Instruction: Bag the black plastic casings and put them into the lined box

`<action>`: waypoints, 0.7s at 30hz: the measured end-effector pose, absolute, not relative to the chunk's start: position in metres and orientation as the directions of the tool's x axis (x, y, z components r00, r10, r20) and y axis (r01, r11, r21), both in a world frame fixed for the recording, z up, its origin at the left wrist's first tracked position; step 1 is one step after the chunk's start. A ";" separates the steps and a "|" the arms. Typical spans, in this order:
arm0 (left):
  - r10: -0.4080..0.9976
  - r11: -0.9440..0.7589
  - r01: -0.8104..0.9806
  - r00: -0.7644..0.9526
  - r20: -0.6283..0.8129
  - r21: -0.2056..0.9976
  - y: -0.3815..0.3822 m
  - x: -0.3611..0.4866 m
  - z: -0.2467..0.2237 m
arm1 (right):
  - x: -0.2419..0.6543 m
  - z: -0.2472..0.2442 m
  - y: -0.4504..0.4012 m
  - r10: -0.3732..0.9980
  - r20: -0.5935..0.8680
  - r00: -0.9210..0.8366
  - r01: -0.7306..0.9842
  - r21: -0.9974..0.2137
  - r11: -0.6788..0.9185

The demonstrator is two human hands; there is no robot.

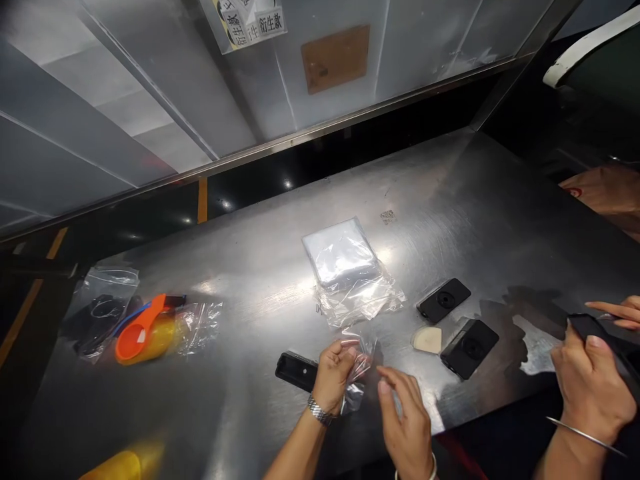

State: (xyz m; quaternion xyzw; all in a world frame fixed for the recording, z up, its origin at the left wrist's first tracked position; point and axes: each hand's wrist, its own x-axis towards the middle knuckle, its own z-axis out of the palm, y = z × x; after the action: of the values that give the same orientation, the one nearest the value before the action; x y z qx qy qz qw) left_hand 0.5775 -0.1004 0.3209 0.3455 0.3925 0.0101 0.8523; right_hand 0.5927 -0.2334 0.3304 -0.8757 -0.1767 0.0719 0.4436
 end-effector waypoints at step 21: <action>0.138 -0.288 0.420 0.908 -0.396 0.861 -0.066 0.526 0.372 | 0.610 0.369 -0.223 0.611 -0.427 0.667 -0.118 -0.870 -0.478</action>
State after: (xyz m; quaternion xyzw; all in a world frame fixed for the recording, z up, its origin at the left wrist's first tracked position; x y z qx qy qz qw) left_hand 0.5259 -0.0665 0.3719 0.7929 0.1760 -0.1234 0.5701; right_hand 0.6100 -0.2227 0.3690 -0.7734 -0.1591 0.3756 0.4852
